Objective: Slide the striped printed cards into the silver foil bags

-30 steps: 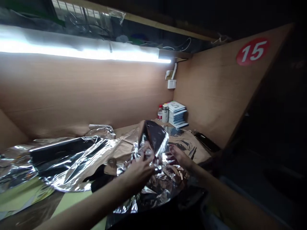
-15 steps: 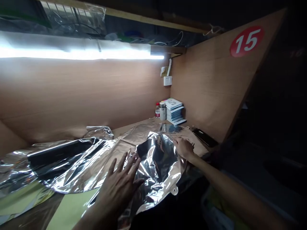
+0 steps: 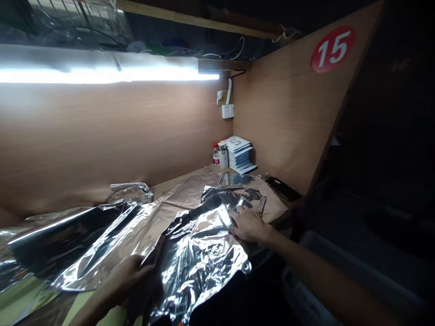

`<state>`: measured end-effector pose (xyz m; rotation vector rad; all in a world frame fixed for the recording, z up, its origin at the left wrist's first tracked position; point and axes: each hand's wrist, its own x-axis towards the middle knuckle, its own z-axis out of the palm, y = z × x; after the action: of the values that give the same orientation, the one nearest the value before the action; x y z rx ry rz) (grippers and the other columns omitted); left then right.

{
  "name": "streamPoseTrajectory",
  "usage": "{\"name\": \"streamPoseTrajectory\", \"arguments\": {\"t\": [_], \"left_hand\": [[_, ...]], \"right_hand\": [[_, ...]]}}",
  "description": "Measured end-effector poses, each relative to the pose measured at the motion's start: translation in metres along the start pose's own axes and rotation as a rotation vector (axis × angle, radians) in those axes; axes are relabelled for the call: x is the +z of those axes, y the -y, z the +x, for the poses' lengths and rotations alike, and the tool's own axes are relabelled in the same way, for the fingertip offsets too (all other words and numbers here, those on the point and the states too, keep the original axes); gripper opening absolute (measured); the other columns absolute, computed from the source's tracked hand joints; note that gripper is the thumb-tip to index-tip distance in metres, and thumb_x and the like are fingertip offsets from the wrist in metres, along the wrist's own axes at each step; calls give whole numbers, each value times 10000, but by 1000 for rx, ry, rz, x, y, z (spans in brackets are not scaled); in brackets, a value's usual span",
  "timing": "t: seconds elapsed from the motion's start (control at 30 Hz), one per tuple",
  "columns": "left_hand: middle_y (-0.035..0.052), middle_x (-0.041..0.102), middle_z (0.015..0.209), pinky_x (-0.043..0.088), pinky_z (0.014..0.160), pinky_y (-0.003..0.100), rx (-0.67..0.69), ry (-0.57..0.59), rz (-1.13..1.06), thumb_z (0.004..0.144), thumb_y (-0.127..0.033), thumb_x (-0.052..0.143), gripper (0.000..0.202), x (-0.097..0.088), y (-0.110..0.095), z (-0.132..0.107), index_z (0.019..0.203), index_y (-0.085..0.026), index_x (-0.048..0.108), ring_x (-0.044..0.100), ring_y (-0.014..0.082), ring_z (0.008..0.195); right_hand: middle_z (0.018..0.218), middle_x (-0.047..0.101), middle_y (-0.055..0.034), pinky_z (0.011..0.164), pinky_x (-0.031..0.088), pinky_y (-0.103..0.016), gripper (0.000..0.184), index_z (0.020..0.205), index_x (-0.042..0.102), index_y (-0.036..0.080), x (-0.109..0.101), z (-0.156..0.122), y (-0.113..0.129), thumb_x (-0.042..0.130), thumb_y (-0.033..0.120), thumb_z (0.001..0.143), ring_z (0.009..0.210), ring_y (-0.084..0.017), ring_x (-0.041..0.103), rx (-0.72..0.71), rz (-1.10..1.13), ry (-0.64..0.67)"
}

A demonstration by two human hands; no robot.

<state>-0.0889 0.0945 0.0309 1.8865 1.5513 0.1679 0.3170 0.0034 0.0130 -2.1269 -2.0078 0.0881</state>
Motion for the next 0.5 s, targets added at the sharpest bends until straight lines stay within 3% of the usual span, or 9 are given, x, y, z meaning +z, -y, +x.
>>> {"name": "streamPoseTrajectory", "arguments": {"t": [0.1,0.17,0.23,0.3,0.4,0.47,0.5], "left_hand": [[88,795,926,611,771,411,54,149,-271,625,-814,717,725,-14,-45,-10,1022,-209,748,747,364,931],[75,787,1123,605,873,401,150,136,-307,714,-810,698,760,-7,-87,-21,1228,-251,709,721,348,1078],[75,710,1354,555,1012,424,318,224,-165,811,-785,643,734,14,-126,-32,1348,-285,664,650,347,1237],[105,596,1513,464,1126,526,446,398,109,881,-797,532,764,40,-154,-41,1436,-279,617,553,392,1360],[147,351,1687,230,1239,664,485,579,446,889,-835,456,938,70,-165,-47,1607,-233,411,284,463,1542],[108,248,1733,160,1278,620,507,591,457,921,-806,430,917,75,-158,-45,1645,-255,315,182,420,1589],[81,258,1733,191,1287,572,527,581,403,956,-769,401,846,74,-152,-42,1644,-284,318,217,380,1588]], "right_hand": [[1289,611,-170,980,472,-492,486,1256,682,200,12,-11,9,629,572,947,1211,-370,548,15,25,1],[1317,598,-173,979,482,-486,483,1253,686,196,15,-11,9,612,573,960,1231,-368,530,35,42,-12],[1327,598,-172,977,492,-478,471,1258,687,196,13,-9,6,616,556,963,1235,-365,529,40,52,-12],[1291,623,-174,990,494,-464,408,1243,695,178,4,-13,1,581,482,996,1221,-353,549,38,56,0],[1332,631,-184,1061,461,-450,423,1348,638,154,-13,-34,-2,570,393,1006,1247,-330,566,-43,106,8],[1535,514,-171,1139,407,-453,685,1521,488,191,-19,-58,4,693,459,924,1375,-339,492,-274,176,11],[1627,416,-159,1179,368,-460,853,1587,395,211,-18,-70,10,755,494,867,1447,-348,422,-425,200,8]]}}
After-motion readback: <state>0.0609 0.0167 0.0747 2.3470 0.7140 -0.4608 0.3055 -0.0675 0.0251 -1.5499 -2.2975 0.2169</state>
